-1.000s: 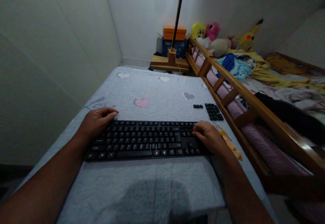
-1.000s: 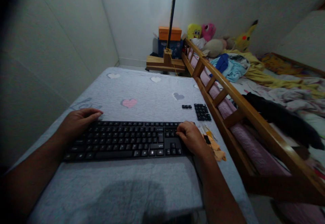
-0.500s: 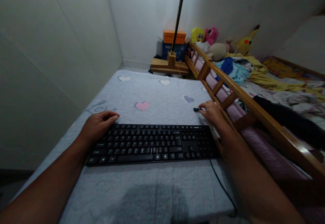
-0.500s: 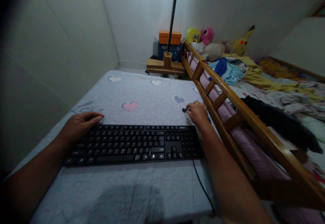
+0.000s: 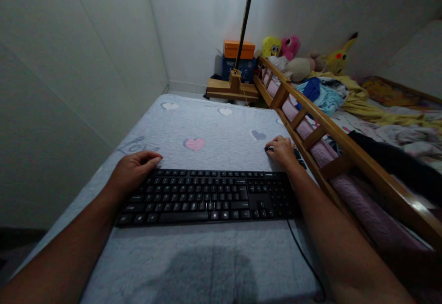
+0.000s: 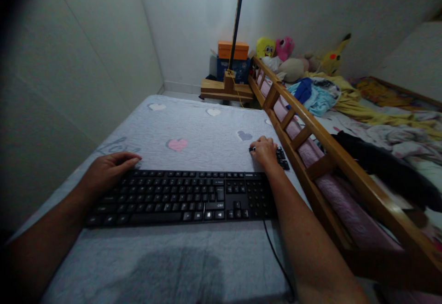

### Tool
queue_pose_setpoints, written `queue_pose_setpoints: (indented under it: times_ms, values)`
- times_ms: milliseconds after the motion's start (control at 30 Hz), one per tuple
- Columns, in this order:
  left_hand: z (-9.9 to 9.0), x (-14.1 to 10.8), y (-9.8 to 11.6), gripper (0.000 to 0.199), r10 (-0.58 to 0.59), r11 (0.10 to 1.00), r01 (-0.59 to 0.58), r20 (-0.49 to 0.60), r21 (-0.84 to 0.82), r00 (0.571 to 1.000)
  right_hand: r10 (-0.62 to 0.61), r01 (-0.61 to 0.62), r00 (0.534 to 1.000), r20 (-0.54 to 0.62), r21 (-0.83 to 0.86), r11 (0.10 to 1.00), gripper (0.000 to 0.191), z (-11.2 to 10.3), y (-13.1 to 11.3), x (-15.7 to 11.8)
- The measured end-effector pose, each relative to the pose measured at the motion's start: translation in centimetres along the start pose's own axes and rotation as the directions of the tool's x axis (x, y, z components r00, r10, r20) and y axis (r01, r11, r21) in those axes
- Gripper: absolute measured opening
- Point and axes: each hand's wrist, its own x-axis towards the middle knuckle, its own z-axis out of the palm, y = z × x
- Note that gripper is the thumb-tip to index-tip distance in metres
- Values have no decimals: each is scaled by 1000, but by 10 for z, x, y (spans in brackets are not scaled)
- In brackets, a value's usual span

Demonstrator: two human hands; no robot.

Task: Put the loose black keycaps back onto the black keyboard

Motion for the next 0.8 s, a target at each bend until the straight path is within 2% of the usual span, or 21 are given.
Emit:
queue_pose_setpoints:
  times_ms: [133,233,300,367,467,600,800]
  values:
    - [-1,0,0,49,6,1000,-6,5,0,1000,3,-3,1000,12,9,1000,11,-7,-5,2]
    - [-1,-1,2,49,-2,1000,2,3,1,1000,4,-2,1000,-23,89,996,12,-25,-17,-5]
    - [-1,-1,4,47,-10,1000,10,6,-4,1000,-60,64,998,-23,252,965,11,-42,-30,-19]
    - [-1,-2,4,46,-12,1000,12,12,-12,1000,-142,118,990,25,430,895,11,-59,-45,-39]
    - [-1,-2,5,46,-8,1000,8,9,-11,1000,-223,146,971,84,530,835,13,-73,-64,-74]
    - [-1,-3,4,44,7,1000,-7,-11,-2,1000,-206,118,971,119,510,852,14,-66,-74,-98]
    - [-1,-3,4,46,7,1000,-7,-12,7,1000,-237,143,962,135,490,860,18,-49,-75,-99]
